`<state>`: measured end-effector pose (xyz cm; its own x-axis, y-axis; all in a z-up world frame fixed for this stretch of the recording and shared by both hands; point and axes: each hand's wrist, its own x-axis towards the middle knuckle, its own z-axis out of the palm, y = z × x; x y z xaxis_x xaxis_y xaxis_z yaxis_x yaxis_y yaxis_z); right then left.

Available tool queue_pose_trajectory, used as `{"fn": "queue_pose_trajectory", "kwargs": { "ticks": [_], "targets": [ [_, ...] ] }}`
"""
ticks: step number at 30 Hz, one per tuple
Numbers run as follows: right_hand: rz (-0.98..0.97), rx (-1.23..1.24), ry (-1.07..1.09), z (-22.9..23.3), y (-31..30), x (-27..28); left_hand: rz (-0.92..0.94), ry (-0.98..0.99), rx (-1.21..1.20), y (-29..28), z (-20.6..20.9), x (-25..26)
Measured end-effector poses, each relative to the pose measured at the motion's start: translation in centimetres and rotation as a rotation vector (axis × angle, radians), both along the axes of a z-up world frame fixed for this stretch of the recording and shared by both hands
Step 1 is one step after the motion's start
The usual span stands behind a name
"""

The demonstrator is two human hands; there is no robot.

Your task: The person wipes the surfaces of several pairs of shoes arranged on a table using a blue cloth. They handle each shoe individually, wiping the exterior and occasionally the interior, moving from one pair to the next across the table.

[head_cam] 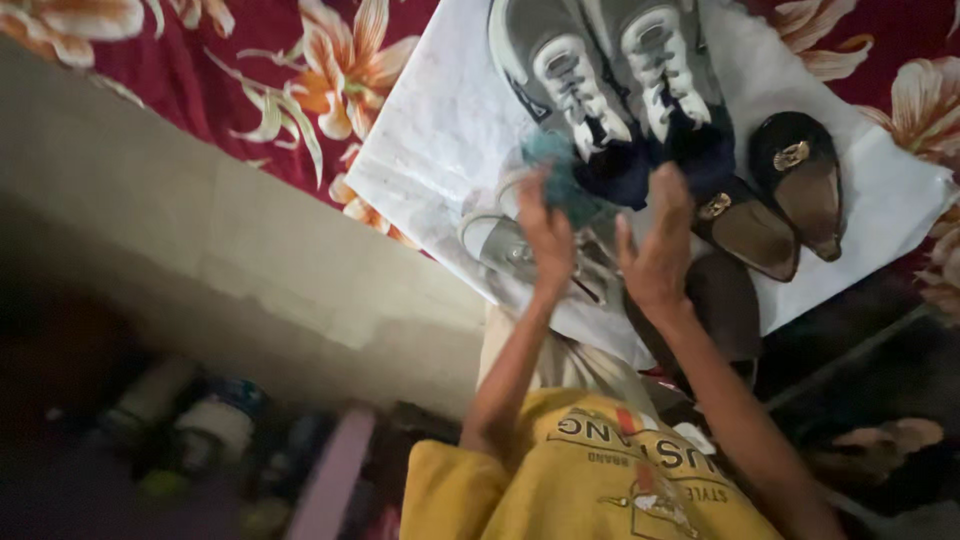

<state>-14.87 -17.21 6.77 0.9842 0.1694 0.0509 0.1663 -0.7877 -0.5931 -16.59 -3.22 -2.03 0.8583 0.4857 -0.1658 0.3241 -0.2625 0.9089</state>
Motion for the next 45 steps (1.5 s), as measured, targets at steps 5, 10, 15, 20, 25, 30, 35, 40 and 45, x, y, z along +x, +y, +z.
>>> {"fn": "queue_pose_trajectory", "kwargs": {
  "ticks": [5, 10, 15, 20, 25, 30, 35, 40, 45],
  "targets": [
    [0.413, -0.373, 0.107, -4.0, -0.4, 4.3, 0.213, 0.022, -0.078, 2.8, 2.4, 1.7],
    [0.392, 0.041, 0.113, 0.8, -1.9, 5.4, -0.153, -0.057, 0.133, -2.3, 6.7, 2.6],
    [0.096, 0.316, 0.038, 3.5, -0.8, 5.6, -0.03, 0.045, 0.427, 4.7, -2.9, 16.4],
    [-0.477, 0.613, -0.044, -2.5, -0.4, 7.1, -0.282, -0.201, 0.495, -3.3, 1.6, 8.5],
    [-0.625, 0.839, -0.03, -2.4, -2.1, 9.2, -0.241, -0.115, 0.541, 4.6, -1.3, 13.0],
    [-0.581, 0.777, -0.027, -1.7, -0.3, 9.1, -0.167, -0.117, 0.514, 4.5, -2.2, 13.9],
    [-0.732, 0.922, -0.012, -2.7, -2.2, 10.4, -0.433, -0.38, 0.46, -0.3, 1.5, 8.4],
    [-0.637, 0.869, 0.006, -3.4, -0.3, 8.2, -0.156, -0.079, 0.557, 4.8, -6.0, 16.3],
    [-0.521, 0.703, -0.043, -4.9, -1.1, 6.0, -0.395, -0.246, 0.421, -1.1, 1.8, 6.2]
  ]
}}
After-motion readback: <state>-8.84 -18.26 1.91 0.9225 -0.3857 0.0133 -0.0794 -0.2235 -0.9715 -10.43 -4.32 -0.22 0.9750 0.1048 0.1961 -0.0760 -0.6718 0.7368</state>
